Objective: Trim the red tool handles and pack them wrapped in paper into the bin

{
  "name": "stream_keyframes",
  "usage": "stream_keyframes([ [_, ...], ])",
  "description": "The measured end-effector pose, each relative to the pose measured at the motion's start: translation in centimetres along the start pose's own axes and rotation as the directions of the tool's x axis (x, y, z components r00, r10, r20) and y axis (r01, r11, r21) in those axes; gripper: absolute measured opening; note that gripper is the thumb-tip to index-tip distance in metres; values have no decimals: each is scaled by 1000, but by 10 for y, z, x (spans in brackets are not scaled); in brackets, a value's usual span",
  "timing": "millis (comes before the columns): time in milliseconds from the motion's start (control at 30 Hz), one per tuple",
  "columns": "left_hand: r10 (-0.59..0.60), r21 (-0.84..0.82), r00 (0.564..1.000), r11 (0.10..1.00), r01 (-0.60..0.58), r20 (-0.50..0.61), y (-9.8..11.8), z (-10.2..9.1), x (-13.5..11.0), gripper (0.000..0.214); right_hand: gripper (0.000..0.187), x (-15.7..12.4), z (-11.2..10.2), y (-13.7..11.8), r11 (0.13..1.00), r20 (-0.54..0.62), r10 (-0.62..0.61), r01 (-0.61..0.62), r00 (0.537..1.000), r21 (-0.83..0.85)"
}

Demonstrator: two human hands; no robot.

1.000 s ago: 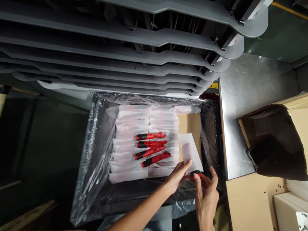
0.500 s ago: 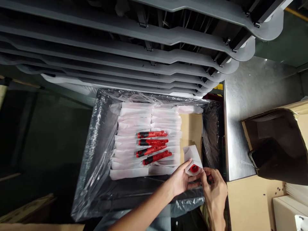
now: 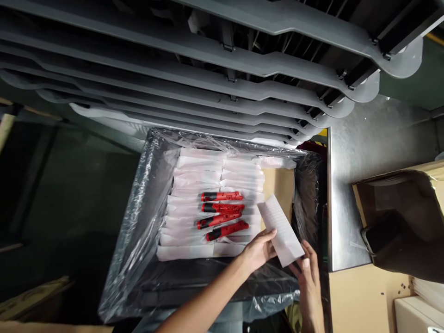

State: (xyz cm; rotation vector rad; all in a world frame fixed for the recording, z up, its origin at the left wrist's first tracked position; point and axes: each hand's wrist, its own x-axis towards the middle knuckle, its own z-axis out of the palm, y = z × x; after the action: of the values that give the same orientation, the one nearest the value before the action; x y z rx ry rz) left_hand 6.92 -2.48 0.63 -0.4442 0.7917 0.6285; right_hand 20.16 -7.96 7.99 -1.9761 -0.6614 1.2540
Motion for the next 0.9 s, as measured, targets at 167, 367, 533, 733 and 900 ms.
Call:
stream_keyframes([
  [167,195,124,980,974,-190,-31,7,5,8,51,76,30,36,38,963,-24,158,-149,987,225],
  [367,182,303,977,943,-140,-114,19,-15,0,59,63,122,44,44,984,-109,-4,23,994,176],
  [533,141,415,980,907,-71,-142,5,-58,-30,70,33,241,48,37,989,-66,-117,122,991,79],
  [733,90,482,980,876,6,-176,-16,-101,-43,78,28,315,76,29,980,72,-193,196,979,-40],
  [900,77,478,983,878,13,-169,-17,-106,-37,80,29,333,101,15,941,55,-297,302,953,-152],
])
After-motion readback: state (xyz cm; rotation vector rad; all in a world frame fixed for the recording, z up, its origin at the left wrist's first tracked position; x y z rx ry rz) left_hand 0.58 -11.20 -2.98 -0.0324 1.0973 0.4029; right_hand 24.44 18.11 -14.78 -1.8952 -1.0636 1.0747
